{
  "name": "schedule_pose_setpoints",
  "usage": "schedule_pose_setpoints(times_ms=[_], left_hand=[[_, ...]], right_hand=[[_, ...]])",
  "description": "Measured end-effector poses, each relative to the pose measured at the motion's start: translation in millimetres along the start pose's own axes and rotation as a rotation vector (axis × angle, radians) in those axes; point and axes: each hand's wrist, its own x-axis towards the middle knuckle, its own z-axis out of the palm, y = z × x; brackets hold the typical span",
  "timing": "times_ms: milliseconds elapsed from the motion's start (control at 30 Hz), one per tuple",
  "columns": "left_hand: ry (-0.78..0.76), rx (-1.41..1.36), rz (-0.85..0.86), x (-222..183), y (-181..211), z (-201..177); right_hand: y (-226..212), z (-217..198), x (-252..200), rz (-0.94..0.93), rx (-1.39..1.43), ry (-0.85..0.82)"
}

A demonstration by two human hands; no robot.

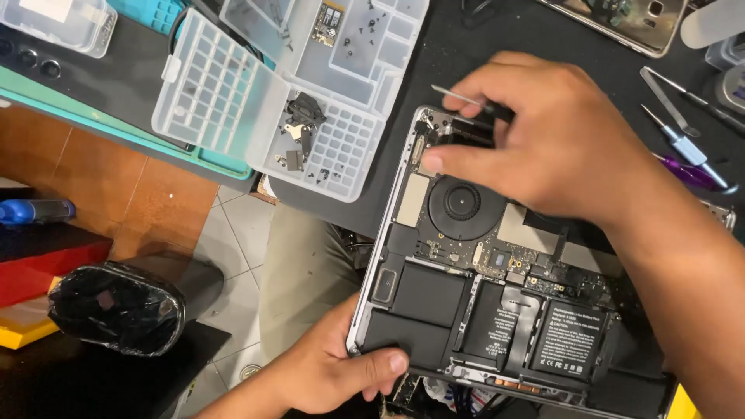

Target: Technician disassembling a laptop by unscrewing internal components and removing small parts using precision tools.

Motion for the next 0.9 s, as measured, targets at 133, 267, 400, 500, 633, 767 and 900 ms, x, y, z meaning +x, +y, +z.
schedule_pose_setpoints(times_ms=[133, 267, 400, 500, 633, 767, 900], left_hand=[[-0.049, 0.032, 0.025, 4.9, 12.7, -6.4], [-0.07, 0.184, 0.001, 8.0, 41.6, -12.2], [0.107, 1.2, -0.816, 10.8, 122.2, 3.6], [0.463, 1.377, 0.19, -22.8, 83.9, -18.6], [0.431, 1.379, 0.693, 10.0, 96.3, 19.3], [0.347, 1.596, 0.607, 21.8, 80.5, 26.3], [0.273, 1.711, 0.619, 29.1, 66.8, 54.2]], right_hand=[[-17.9, -24.6, -44.8, 0.26, -0.133, -0.037], [-2.9, -43.9, -107.8, 0.431, -0.217, -0.011], [51.9, -29.6, -198.0, 0.529, -0.017, 0.214], [42.0, -28.9, -223.9, 0.639, 0.011, 0.344], [68.8, -28.1, -235.5, 0.423, -0.277, 0.437], [93.3, -36.4, -225.8, 0.391, -0.44, 0.458], [111.3, -53.4, -205.9, 0.307, -0.471, 0.477]])
